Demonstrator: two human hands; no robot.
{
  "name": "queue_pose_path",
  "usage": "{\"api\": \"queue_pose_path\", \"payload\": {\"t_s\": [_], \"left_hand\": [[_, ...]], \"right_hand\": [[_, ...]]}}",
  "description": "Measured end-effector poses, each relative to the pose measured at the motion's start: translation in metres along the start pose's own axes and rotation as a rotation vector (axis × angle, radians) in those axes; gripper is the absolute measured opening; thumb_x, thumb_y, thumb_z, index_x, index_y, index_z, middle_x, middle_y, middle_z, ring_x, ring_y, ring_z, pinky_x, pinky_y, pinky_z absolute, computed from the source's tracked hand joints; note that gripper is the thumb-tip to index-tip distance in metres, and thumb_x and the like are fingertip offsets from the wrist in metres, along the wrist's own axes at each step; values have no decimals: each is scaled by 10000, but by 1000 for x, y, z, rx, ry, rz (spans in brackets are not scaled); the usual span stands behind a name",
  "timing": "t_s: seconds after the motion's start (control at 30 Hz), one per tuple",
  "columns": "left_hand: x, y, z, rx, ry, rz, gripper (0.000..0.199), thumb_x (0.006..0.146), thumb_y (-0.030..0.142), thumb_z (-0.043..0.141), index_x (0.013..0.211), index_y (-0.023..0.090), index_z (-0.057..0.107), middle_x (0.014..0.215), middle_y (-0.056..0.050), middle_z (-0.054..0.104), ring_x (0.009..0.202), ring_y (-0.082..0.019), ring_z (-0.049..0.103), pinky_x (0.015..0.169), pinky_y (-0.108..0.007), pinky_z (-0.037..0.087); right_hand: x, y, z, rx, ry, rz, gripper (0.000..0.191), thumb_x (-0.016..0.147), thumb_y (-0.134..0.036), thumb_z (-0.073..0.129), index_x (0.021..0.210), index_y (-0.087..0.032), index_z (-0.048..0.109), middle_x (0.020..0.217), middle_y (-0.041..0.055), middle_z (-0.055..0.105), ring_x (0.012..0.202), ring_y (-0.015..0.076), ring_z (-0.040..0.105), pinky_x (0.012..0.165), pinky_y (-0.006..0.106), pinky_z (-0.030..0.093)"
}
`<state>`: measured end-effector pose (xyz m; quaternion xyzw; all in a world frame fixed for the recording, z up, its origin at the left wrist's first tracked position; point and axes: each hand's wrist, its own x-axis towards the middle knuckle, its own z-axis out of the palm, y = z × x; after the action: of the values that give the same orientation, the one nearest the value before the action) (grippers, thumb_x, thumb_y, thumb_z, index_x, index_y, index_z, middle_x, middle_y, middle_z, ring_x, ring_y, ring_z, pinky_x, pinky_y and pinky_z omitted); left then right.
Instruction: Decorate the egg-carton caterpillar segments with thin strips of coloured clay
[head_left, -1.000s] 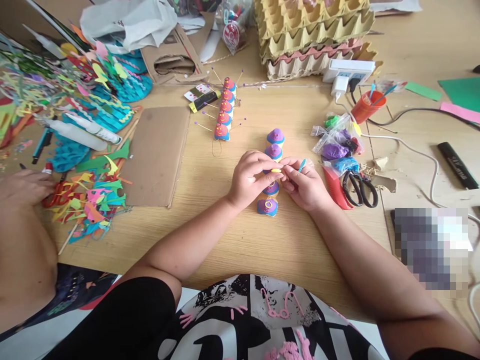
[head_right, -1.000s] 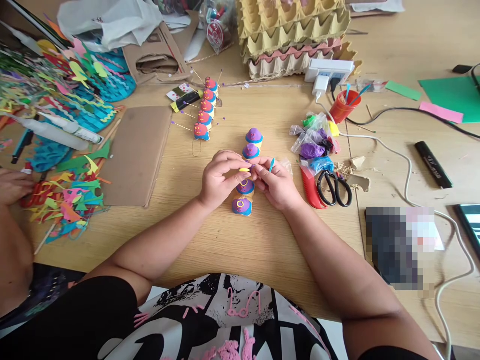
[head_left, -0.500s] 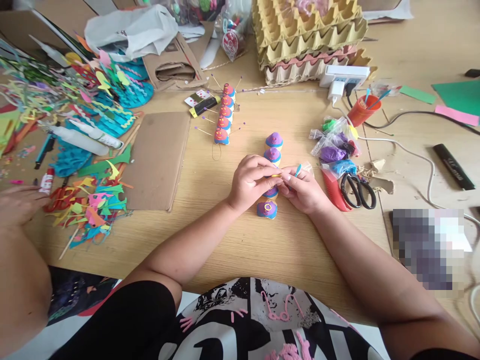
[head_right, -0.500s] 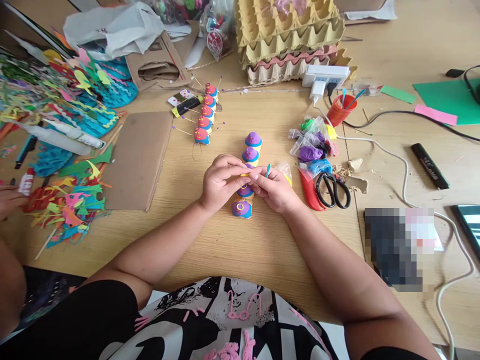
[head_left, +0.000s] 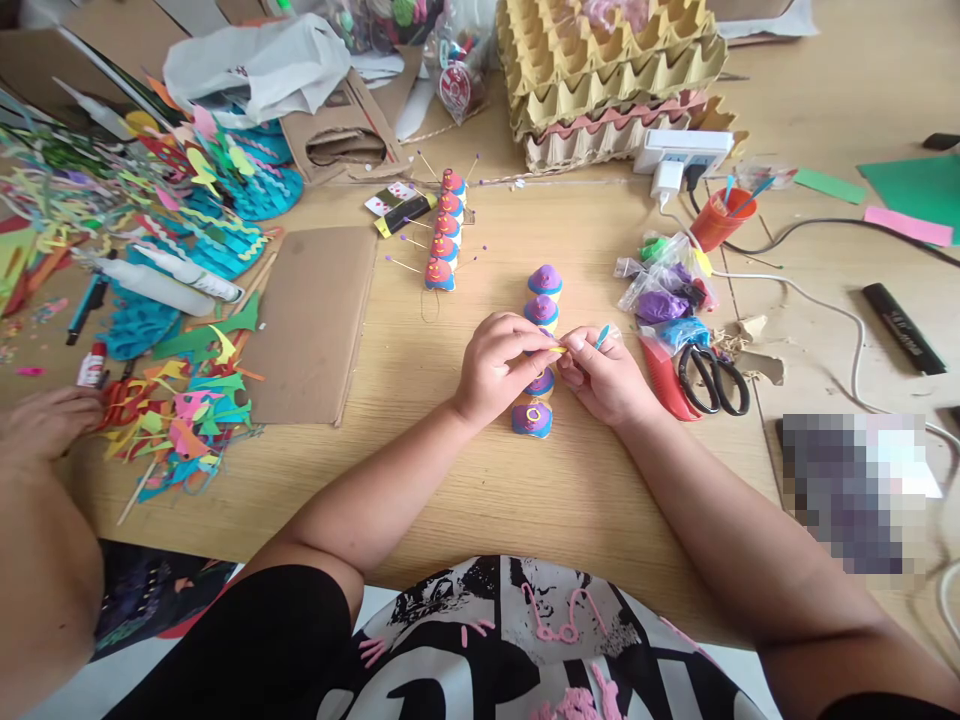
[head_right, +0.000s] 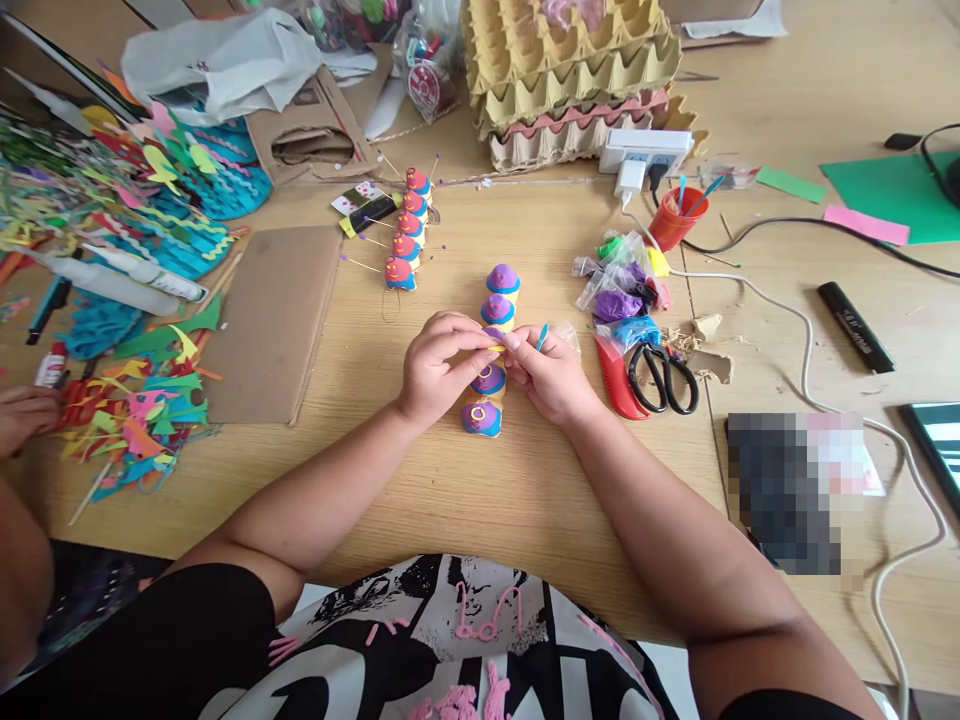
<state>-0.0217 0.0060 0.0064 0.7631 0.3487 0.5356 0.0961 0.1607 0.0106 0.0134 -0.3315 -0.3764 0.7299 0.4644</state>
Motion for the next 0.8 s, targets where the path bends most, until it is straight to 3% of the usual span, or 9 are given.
{"api": "queue_pose_path", "payload": {"t_s": [0.17,0.37,0.6,0.8], "left_hand": [[-1,-1,0,-25,15,-15,48,991,252,771,1022,260,806,973,-9,791,957,-143,728,899,-319,590],[-2,0,0,-45,-15,-72,113,1011,284,743,1104,255,800,1033,-29,800,998,-164,738,936,-352,605],[-1,-1,0,-29,-2,-35,68,1012,284,746,978,251,795,964,-11,794,952,-154,734,908,-344,597],[-2,0,0,-19,-1,-75,136,1010,279,742,1135,247,783,1031,-29,801,1005,-167,740,947,-348,611]], "right_hand": [[-1,1,0,3,-76,9,491,672,-528,1000,780,-182,669,623,-56,545,518,52,346,494,236,209],[-2,0,1,47,-71,22,494,681,-502,1005,760,-192,629,616,-54,556,509,50,342,502,229,199],[-2,1,1,-11,-65,-17,504,729,-599,954,814,-190,671,612,-52,540,527,63,372,512,232,228],[-2,0,1,-29,-51,-25,501,705,-558,969,762,-194,630,615,-47,560,509,56,350,494,236,212]]}}
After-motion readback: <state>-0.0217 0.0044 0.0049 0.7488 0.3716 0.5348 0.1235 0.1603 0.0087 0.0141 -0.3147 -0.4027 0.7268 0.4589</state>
